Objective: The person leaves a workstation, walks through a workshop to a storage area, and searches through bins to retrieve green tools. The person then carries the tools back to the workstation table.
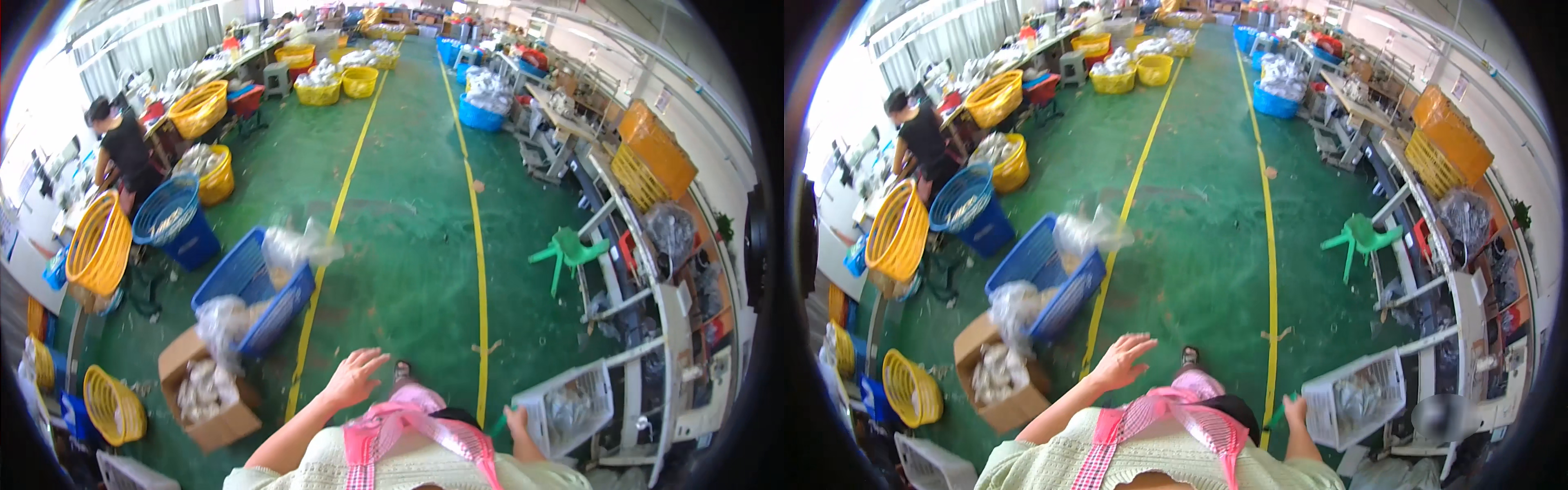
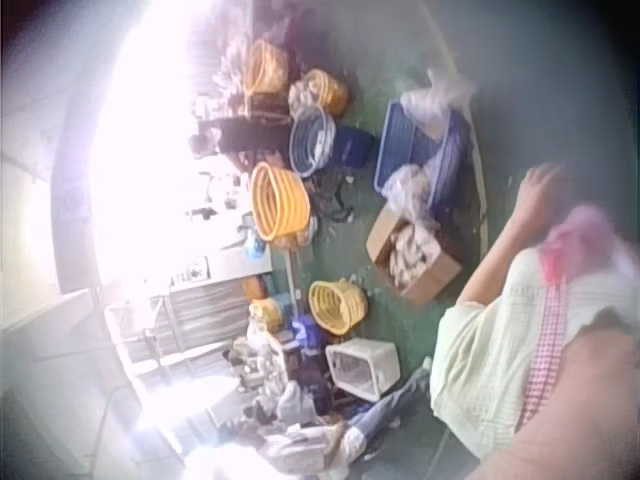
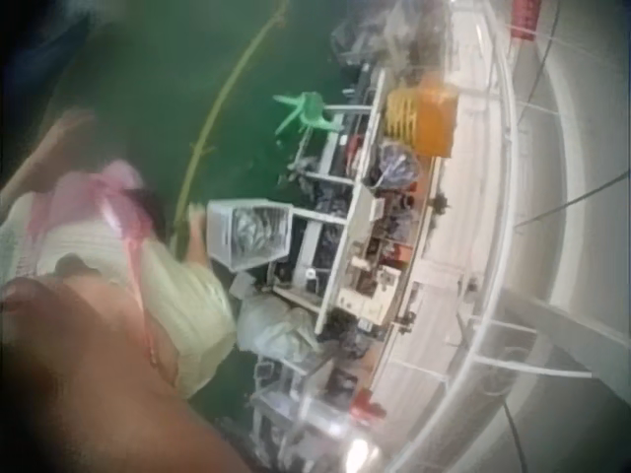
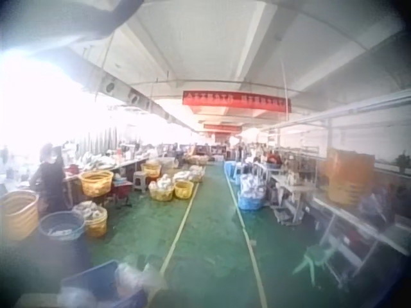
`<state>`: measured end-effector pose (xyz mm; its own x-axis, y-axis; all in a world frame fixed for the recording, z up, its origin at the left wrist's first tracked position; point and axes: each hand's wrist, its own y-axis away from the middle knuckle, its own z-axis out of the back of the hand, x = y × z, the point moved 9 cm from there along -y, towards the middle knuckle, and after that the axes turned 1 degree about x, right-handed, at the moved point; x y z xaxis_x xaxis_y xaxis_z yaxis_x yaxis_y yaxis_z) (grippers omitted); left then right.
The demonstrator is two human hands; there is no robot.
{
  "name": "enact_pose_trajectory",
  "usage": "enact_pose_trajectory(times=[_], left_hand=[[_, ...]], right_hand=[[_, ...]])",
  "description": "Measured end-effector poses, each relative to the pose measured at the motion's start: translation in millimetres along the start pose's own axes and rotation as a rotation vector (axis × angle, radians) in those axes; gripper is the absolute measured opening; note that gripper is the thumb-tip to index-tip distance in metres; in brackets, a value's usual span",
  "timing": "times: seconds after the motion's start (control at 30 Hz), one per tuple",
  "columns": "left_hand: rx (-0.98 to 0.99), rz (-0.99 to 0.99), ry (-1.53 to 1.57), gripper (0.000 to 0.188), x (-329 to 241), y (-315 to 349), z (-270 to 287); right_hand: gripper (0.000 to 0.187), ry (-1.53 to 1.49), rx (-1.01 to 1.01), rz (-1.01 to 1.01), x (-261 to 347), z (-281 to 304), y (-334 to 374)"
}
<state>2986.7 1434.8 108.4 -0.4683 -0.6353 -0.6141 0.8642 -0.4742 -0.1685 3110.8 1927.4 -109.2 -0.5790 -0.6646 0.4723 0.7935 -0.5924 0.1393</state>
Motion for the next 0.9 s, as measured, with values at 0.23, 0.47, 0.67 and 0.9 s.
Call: enact_pose_trajectory(times=[0.23, 0.47, 0.67, 0.9], left_hand=[[0.010, 0.069, 0.043, 0.027, 211.7, -282.7, 20.1], [-0.120, 0.438, 0.233, 0.022, 427.3, -488.0, 138.6], [-0.305, 0.501, 0.104, 0.018, 668.8, -663.0, 236.4], [-0.365, 0.373, 0.146, 0.023, 864.9, -904.6, 473.0]], right_hand=[[0.024, -0.309, -0.146, -0.126, 214.6, -88.2, -373.3], [0.020, -0.387, 0.334, 0.953, 895.9, -232.8, -543.5], [0.028, -0.031, 0.430, 0.945, 1132.9, -383.5, -668.6], [0.034, -0.487, 0.043, -0.185, 994.9, -454.7, -952.0]])
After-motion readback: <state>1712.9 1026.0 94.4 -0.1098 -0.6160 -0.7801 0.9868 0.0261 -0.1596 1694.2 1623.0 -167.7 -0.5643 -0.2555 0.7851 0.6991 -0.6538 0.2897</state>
